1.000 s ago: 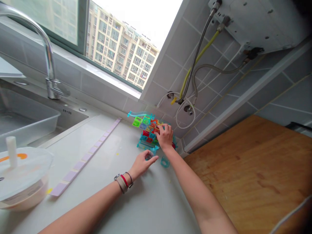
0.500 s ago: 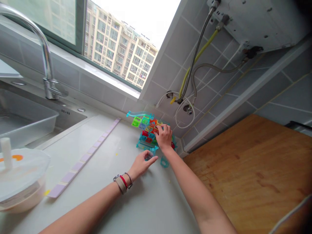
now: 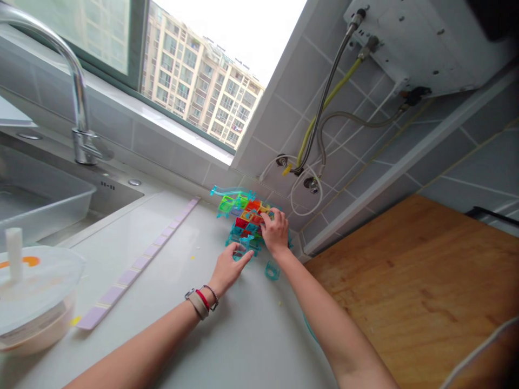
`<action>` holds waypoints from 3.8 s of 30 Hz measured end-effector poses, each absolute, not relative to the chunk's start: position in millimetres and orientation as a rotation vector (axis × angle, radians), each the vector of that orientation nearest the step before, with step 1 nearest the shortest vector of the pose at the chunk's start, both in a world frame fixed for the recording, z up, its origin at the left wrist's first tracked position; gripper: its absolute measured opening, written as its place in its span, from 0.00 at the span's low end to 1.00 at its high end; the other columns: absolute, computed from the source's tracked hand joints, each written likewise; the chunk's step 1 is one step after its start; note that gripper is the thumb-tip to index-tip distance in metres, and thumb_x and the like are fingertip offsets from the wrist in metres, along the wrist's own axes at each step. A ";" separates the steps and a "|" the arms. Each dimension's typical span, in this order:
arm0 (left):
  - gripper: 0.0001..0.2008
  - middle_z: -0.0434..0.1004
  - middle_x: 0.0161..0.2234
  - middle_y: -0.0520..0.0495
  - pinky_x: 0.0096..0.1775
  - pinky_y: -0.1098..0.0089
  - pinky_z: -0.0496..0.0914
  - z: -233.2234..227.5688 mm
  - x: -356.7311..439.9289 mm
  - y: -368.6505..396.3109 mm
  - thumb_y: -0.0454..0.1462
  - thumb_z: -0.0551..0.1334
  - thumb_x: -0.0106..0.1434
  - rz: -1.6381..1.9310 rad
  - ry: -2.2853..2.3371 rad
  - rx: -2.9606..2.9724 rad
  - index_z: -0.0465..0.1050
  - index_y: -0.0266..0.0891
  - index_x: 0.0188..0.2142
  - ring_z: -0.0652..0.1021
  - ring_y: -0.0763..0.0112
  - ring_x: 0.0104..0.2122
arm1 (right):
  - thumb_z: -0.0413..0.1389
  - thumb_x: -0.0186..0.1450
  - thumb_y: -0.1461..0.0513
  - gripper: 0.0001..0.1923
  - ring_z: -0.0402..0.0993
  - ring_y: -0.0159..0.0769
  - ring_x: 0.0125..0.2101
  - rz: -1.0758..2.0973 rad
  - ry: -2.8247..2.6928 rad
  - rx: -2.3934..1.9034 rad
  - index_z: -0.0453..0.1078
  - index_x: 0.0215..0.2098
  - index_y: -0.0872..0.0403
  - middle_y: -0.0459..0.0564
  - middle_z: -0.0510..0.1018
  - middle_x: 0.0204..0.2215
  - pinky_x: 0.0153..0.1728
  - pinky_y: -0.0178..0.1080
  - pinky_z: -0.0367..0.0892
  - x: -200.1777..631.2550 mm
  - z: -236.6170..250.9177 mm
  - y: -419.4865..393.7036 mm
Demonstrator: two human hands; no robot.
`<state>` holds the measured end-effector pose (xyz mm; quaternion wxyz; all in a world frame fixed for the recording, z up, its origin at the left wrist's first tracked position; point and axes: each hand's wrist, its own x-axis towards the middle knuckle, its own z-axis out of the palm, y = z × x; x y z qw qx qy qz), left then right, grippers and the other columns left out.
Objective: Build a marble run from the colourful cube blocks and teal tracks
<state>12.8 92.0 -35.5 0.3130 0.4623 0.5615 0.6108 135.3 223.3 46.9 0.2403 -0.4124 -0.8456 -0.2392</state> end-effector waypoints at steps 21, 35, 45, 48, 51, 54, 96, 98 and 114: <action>0.18 0.75 0.29 0.52 0.39 0.67 0.69 -38.6 13.7 92.3 0.53 0.64 0.61 1.607 1.439 1.219 0.69 0.41 0.31 0.74 0.67 0.32 | 0.58 0.67 0.66 0.20 0.63 0.52 0.58 -0.669 -2.275 -1.127 0.71 0.57 0.50 0.60 0.66 0.61 0.52 0.49 0.65 135.9 28.7 236.2; 0.18 0.75 0.30 0.52 0.38 0.67 0.69 -39.1 14.3 92.4 0.53 0.64 0.61 1.594 1.450 1.236 0.69 0.41 0.31 0.75 0.67 0.32 | 0.64 0.65 0.63 0.31 0.64 0.51 0.60 -0.473 -2.194 -1.027 0.62 0.63 0.51 0.61 0.62 0.62 0.60 0.52 0.65 151.1 24.7 242.5; 0.19 0.80 0.34 0.48 0.42 0.64 0.71 -37.9 11.7 93.7 0.54 0.65 0.60 1.603 1.470 1.230 0.73 0.41 0.34 0.78 0.63 0.36 | 0.59 0.68 0.57 0.22 0.65 0.51 0.60 -0.283 -2.051 -0.945 0.68 0.58 0.54 0.62 0.68 0.60 0.61 0.55 0.63 161.2 32.0 209.9; 0.22 0.82 0.44 0.43 0.49 0.60 0.72 -39.9 9.9 95.9 0.55 0.67 0.59 1.636 1.477 1.219 0.76 0.40 0.42 0.79 0.58 0.44 | 0.56 0.70 0.52 0.15 0.76 0.45 0.48 0.143 -2.006 -0.985 0.74 0.46 0.54 0.57 0.79 0.46 0.52 0.49 0.71 161.5 28.7 184.7; 0.25 0.80 0.48 0.41 0.52 0.58 0.72 -40.5 7.4 95.8 0.53 0.69 0.57 1.672 1.517 1.261 0.76 0.40 0.47 0.79 0.56 0.48 | 0.53 0.69 0.46 0.21 0.79 0.39 0.31 0.779 -1.967 -1.079 0.75 0.40 0.54 0.51 0.81 0.32 0.33 0.39 0.75 158.3 21.1 159.2; 0.21 0.78 0.49 0.42 0.54 0.58 0.72 -39.6 4.9 93.9 0.47 0.68 0.60 1.675 1.533 1.387 0.76 0.41 0.50 0.78 0.58 0.49 | 0.60 0.63 0.43 0.23 0.78 0.36 0.25 1.136 -1.924 -1.121 0.75 0.39 0.55 0.50 0.81 0.30 0.20 0.33 0.69 154.1 14.0 140.4; 0.13 0.81 0.30 0.46 0.25 0.72 0.71 -31.9 10.0 95.3 0.45 0.63 0.58 1.576 1.197 0.890 0.72 0.39 0.37 0.78 0.71 0.25 | 0.58 0.59 0.61 0.07 0.82 0.39 0.22 0.620 -1.669 -1.288 0.69 0.24 0.53 0.47 0.80 0.20 0.21 0.32 0.75 85.0 39.8 227.9; 0.13 0.81 0.30 0.47 0.25 0.72 0.70 -31.7 10.6 94.9 0.45 0.63 0.57 1.575 1.192 0.881 0.72 0.39 0.37 0.78 0.71 0.24 | 0.58 0.60 0.59 0.08 0.82 0.39 0.21 0.630 -1.654 -1.291 0.69 0.25 0.52 0.48 0.81 0.21 0.20 0.32 0.74 82.8 37.9 228.0; 0.14 0.81 0.30 0.47 0.25 0.72 0.69 -29.6 11.1 92.1 0.45 0.62 0.57 1.565 1.186 0.891 0.72 0.39 0.38 0.77 0.71 0.24 | 0.60 0.64 0.62 0.09 0.82 0.39 0.21 1.169 -1.285 -1.311 0.68 0.27 0.55 0.52 0.80 0.20 0.18 0.31 0.75 64.8 26.7 230.5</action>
